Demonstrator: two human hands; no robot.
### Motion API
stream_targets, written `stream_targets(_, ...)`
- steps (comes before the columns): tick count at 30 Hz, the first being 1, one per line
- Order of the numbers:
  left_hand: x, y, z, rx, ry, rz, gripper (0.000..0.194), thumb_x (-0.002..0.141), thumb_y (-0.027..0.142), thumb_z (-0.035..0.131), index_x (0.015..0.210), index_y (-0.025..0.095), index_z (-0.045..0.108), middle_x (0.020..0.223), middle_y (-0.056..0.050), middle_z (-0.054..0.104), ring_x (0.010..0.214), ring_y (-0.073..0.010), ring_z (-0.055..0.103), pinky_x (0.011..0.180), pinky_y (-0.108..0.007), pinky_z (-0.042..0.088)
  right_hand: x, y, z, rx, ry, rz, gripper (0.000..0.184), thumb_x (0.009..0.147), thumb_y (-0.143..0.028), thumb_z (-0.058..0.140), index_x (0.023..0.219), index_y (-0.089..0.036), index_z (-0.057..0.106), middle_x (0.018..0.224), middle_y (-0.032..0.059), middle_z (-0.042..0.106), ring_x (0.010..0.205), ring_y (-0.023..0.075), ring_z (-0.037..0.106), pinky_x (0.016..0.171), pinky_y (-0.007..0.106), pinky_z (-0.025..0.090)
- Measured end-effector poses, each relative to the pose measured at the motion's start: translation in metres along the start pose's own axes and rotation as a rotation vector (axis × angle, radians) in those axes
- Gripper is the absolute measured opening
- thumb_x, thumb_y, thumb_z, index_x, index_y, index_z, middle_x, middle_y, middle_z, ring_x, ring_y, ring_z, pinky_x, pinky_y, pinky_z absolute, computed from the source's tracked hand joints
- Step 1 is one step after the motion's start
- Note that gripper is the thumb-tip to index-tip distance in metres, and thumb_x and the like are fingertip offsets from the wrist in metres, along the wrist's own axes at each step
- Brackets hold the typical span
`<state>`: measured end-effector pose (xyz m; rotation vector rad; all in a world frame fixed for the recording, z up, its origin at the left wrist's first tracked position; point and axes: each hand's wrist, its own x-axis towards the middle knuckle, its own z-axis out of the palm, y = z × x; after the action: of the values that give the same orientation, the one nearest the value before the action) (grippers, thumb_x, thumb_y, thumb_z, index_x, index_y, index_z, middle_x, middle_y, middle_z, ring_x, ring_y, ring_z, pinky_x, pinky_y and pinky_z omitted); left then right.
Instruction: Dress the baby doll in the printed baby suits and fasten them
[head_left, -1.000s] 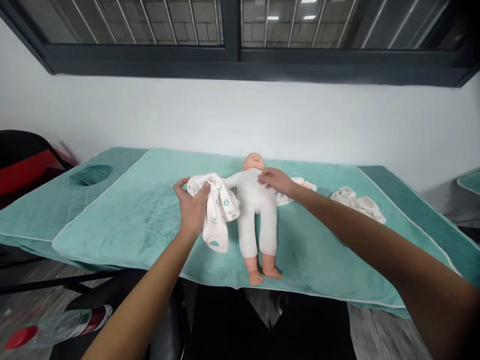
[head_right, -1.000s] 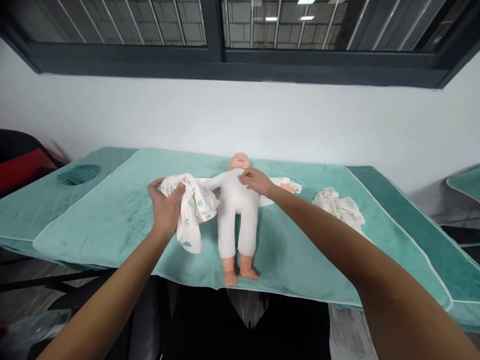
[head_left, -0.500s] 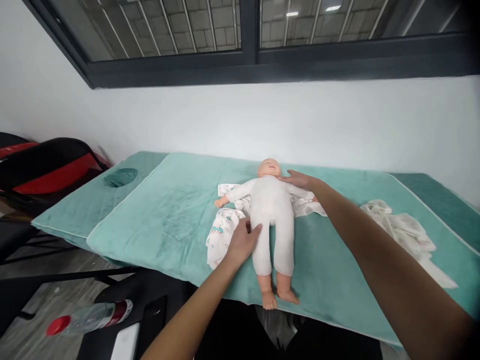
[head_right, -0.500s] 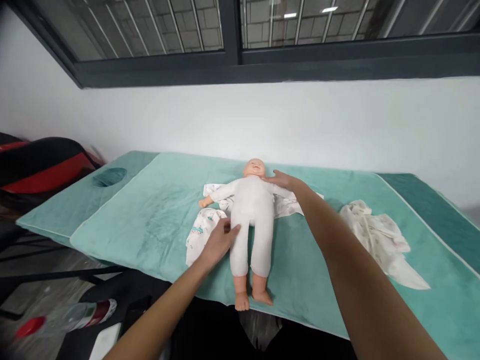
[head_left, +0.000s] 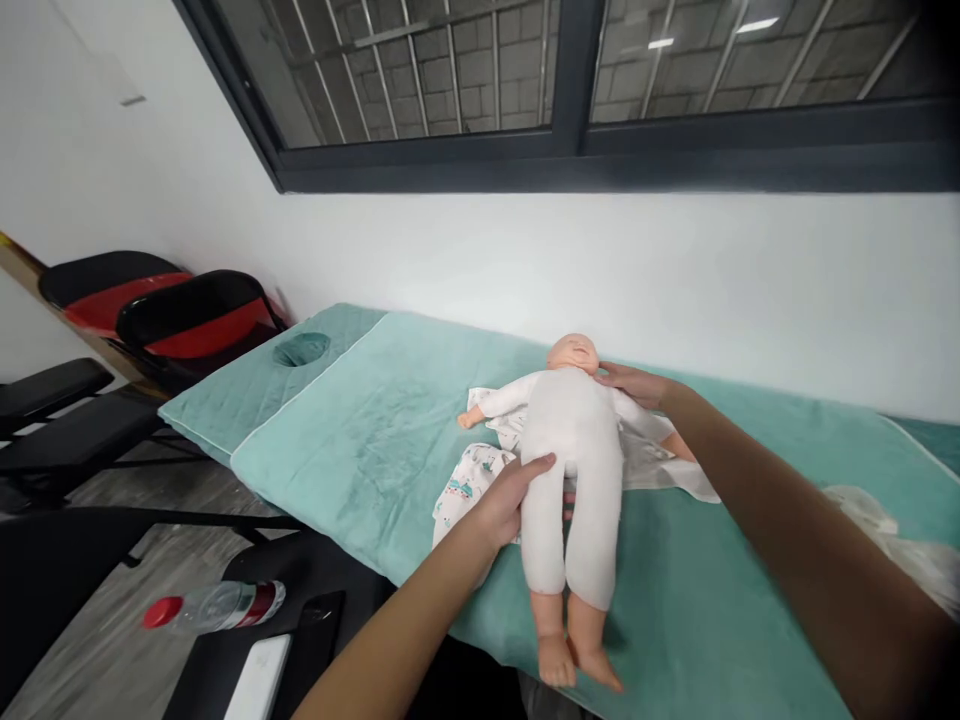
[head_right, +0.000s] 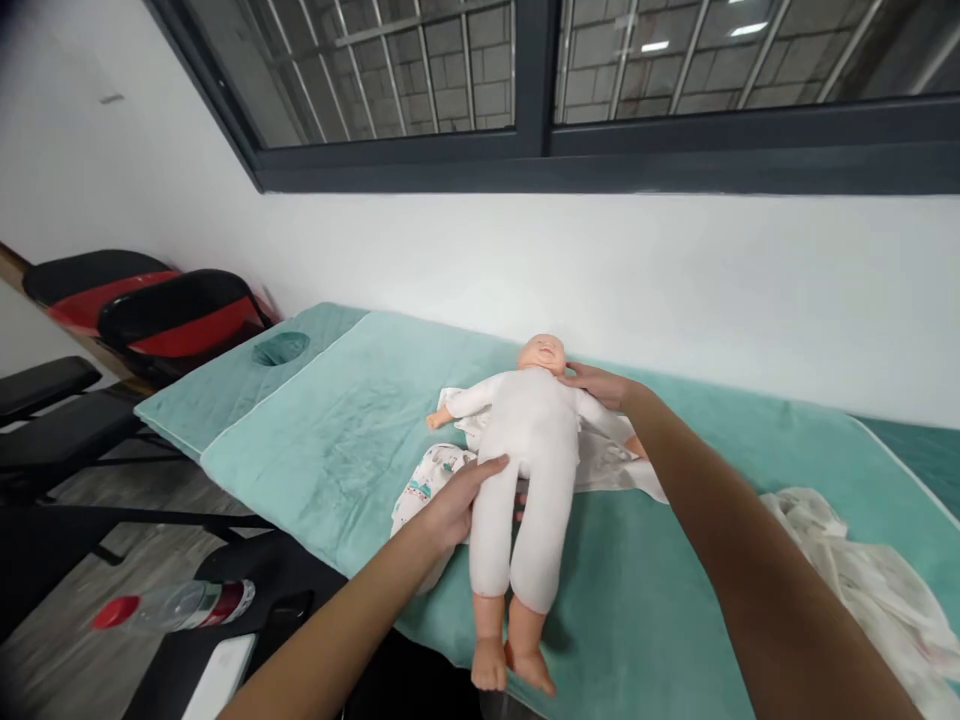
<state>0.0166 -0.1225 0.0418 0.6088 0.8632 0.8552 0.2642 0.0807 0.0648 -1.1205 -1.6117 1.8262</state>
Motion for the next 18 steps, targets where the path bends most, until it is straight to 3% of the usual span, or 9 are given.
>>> stream_targets(4,-0.006,0.052,-0.033,0.079,0.042,0.031,0.05,0.08,0.05,0.065,0.116,0.015,0.064,0.107,-0.017,0.072,0.096,-0.0313,0.072,0.085,-0.045,0.061,0.036,-0.034,0.033,-0.024,0.08,-0.101,0.085,0.078,-0.048,0.075,0.149,-0.025,0.035,0.147,0.014,0.05,0.122,0.032,0.061,0.096,0.045,0.057)
stream_targets(9,-0.016,0.112,-0.109,0.134,0.151,0.029,0.041,0.083,0.049,0.06,0.1,0.013,0.069,0.092,-0.014,0.074,0.086,-0.0292,0.072,0.08,-0.044,0.059,0.118,-0.062,0.091,-0.095,0.114,-0.186,0.093,0.075,-0.048,0.078,0.15,-0.022,0.031,0.15,0.0139,0.046,0.128,0.0299,0.056,0.104,0.043,0.052)
stream_targets(14,-0.007,0.147,-0.19,0.097,0.23,-0.002,0.042,0.082,0.048,0.062,0.1,0.01,0.068,0.09,-0.014,0.075,0.08,-0.0248,0.071,0.086,-0.041,0.058,0.213,-0.063,0.137,-0.185,0.164,-0.186,0.104,0.073,-0.048,0.078,0.154,-0.017,0.022,0.151,0.0155,0.045,0.135,0.0295,0.049,0.114,0.043,0.04)
stream_targets(18,0.003,0.159,-0.232,0.103,0.28,-0.019,0.042,0.083,0.047,0.061,0.1,0.009,0.067,0.089,-0.013,0.075,0.081,-0.0252,0.071,0.084,-0.04,0.058,0.261,-0.051,0.154,-0.205,0.081,-0.227,0.103,0.073,-0.05,0.077,0.154,-0.019,0.021,0.153,0.0144,0.042,0.135,0.0287,0.048,0.113,0.043,0.041)
